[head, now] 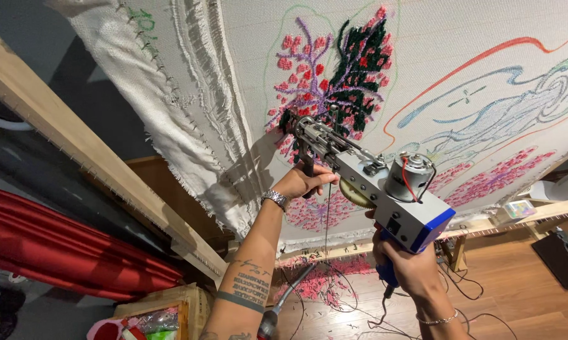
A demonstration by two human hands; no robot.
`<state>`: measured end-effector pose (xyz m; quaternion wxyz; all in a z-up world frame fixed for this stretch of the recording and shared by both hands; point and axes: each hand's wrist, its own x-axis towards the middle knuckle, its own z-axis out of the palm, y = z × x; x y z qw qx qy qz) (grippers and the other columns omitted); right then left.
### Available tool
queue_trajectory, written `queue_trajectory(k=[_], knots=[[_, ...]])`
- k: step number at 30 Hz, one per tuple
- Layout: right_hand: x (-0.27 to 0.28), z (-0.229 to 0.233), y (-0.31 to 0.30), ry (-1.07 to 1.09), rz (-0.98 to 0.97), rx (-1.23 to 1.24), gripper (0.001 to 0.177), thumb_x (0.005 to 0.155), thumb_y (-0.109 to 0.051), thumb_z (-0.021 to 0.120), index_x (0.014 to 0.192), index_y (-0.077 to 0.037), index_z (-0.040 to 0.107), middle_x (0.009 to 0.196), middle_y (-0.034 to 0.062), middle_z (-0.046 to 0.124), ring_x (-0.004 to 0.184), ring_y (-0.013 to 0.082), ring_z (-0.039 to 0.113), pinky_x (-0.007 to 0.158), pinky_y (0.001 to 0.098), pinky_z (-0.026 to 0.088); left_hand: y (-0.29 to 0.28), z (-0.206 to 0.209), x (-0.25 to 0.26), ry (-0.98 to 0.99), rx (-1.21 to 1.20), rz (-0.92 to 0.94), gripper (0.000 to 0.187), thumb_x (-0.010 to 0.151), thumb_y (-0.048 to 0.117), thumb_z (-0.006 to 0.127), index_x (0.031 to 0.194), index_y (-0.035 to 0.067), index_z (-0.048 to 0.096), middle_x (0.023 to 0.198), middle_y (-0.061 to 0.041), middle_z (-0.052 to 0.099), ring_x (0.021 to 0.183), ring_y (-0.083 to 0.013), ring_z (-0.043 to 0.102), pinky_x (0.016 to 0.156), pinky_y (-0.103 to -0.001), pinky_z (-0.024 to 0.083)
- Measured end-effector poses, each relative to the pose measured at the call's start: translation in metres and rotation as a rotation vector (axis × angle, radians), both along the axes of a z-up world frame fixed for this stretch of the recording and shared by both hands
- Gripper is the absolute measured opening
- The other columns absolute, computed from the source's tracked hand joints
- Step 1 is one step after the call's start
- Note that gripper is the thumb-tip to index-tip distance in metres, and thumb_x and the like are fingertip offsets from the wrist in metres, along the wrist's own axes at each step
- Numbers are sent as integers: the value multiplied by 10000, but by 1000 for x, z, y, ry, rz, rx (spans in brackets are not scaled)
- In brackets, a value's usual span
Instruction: Using a tufting gun to create patterns on a rug canvas frame.
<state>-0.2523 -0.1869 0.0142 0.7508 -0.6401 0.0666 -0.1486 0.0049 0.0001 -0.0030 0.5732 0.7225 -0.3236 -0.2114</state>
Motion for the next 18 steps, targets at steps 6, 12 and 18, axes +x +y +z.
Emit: queue_trajectory(k=[6,12,18], knots=[[8,15,13,-17,10,-52,229,854,107,604,1083,91,610,710,92,624,566,159,572,506,305,477,5,16,2,46,57,63,282,939,367,734,985,104,823,600,-38,657,482,-80,569,427,-272,422],[14,26,32,16,-10,-18,331,855,25,637,1185,36,662,704,84,599,523,160,522,457,313,420,3,-10,23,219,-102,99,261,936,197,743,772,60,593,627,1,574,553,-84,640,399,-287,355],[32,11,49,-215,-173,-360,374,784,-30,727,1147,-17,639,977,24,696,844,95,656,721,258,538,-4,-62,76,220,-177,249,132,869,28,639,806,69,531,675,-34,619,528,-157,688,467,-300,530]])
